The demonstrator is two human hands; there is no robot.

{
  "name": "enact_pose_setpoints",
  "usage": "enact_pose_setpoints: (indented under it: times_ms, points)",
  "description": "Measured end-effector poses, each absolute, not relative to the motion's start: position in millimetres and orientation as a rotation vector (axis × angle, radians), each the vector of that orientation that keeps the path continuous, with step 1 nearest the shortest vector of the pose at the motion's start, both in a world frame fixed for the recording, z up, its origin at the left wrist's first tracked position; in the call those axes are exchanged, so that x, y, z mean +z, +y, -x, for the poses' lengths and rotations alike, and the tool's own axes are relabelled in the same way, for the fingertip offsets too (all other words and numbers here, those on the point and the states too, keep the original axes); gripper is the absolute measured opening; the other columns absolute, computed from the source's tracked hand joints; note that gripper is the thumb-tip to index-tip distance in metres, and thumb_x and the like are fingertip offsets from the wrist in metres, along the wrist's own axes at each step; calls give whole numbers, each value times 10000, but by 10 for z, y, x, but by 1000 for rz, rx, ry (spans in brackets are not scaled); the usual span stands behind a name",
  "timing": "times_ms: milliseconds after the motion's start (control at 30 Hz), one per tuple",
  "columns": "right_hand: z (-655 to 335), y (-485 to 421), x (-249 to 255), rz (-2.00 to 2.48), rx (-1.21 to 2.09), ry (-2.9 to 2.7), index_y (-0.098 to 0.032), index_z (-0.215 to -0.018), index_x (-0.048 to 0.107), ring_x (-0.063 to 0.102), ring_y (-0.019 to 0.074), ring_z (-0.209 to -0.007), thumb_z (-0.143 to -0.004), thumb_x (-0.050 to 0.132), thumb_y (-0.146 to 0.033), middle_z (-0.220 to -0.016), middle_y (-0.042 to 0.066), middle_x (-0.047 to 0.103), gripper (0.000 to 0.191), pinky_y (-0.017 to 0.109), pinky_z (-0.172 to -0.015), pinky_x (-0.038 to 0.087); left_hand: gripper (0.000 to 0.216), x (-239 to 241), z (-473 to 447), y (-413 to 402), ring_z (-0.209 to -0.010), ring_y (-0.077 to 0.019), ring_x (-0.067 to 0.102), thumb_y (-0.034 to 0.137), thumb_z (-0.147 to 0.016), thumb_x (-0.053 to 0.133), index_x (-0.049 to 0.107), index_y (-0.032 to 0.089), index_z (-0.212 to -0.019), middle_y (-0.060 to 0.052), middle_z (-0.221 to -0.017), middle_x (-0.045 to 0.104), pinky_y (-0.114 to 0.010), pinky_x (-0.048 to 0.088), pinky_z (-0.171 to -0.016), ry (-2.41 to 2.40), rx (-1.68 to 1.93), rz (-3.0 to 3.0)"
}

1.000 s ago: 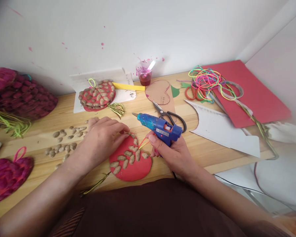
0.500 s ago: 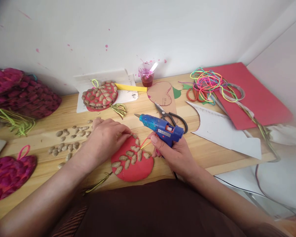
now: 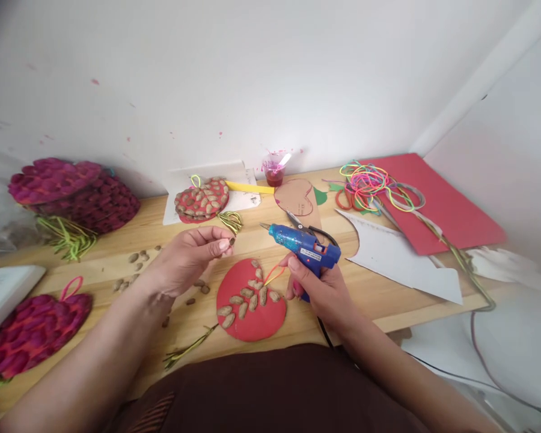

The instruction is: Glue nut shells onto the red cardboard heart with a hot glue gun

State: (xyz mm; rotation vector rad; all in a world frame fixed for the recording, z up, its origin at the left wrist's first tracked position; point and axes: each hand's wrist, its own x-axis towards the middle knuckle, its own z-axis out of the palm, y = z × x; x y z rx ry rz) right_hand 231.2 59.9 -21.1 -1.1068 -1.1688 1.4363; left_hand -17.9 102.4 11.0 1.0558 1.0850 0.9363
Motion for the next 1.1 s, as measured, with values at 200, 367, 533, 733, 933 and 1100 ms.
enact_pose_setpoints:
  times_ms: [200, 367, 533, 733, 933, 1100]
  points:
    - [-2289, 401, -60, 1068, 1404, -1298, -205, -1003, 691, 626, 129, -527, -934, 640, -501, -651, -29, 598, 308, 256, -522, 509, 314, 128, 138, 966, -679, -97, 578, 344, -667, 917, 710, 135, -775, -15, -702, 666, -212, 444, -672, 915, 945, -787]
    - [-2227, 282, 141, 1050, 1241, -1491, -211, -852, 643, 577, 118, -528, -963, 601, -472, -624, -11, 620, 287, 239, -512, 490, 294, 159, 129, 918, -680, -95, 591, 310, -685, 913, 722, 140, -831, -10, -714, 674, -209, 449, -675, 858, 926, -746]
    - [-2165, 227, 182, 1034, 1201, -1549, -228, -883, 627, 571, 136, -536, -964, 601, -452, -617, -23, 602, 239, 268, -524, 502, 282, 181, 134, 891, -674, -95, 592, 302, -683, 916, 730, 141, -822, -15, -702, 682, -204, 448, -671, 825, 926, -742]
    - [-2147, 170, 120, 1055, 1174, -1563, -232, -873, 631, 557, 137, -520, -961, 615, -399, -607, -29, 591, 189, 277, -510, 474, 311, 209, 132, 865, -669, -89, 613, 304, -633, 947, 750, 147, -814, -14, -691, 706, -193, 461, -685, 823, 938, -728]
    - [-2144, 155, 134, 1049, 1148, -1573, -237, -859, 624, 578, 150, -567, -964, 609, -374, -603, -28, 583, 174, 280, -547, 490, 304, 240, 137, 849, -665, -89, 615, 297, -642, 943, 751, 132, -810, -21, -684, 706, -192, 463, -682, 835, 943, -753]
    - [-2144, 162, 179, 1058, 1080, -1631, -227, -883, 628, 568, 137, -562, -965, 609, -338, -614, -32, 586, 139, 267, -540, 481, 296, 234, 137, 849, -657, -89, 623, 295, -642, 942, 749, 132, -797, -17, -680, 705, -191, 473, -685, 830, 949, -765]
